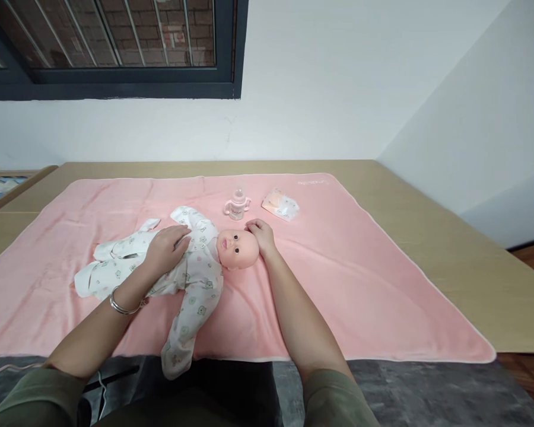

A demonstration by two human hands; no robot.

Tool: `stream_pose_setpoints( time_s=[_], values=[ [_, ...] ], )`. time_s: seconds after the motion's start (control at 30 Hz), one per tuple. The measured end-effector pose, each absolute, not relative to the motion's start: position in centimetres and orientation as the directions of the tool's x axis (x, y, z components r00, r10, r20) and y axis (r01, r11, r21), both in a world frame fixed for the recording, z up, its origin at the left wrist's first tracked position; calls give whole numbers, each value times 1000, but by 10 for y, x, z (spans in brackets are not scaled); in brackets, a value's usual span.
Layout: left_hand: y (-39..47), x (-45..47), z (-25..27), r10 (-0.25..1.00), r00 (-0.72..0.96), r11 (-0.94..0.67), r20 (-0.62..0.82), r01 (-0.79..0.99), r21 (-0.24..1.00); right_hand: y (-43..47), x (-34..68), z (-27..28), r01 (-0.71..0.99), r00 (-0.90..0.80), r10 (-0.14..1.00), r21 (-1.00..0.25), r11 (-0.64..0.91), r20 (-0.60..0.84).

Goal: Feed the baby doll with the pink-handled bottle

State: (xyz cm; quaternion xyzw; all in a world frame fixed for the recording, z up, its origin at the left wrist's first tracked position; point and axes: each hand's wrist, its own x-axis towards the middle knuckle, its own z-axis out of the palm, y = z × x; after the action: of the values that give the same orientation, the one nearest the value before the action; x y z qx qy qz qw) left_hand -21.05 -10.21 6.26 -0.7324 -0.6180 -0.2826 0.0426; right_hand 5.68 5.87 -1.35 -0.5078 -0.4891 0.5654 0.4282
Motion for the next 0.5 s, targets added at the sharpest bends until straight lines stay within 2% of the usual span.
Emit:
stream_pose_setpoints(
  time_s=[0.5],
  values=[
    [-103,-210,66,903,65,-218,424,921,322,64,58,-21,15,-123,981,-988,-152,-153]
  ],
)
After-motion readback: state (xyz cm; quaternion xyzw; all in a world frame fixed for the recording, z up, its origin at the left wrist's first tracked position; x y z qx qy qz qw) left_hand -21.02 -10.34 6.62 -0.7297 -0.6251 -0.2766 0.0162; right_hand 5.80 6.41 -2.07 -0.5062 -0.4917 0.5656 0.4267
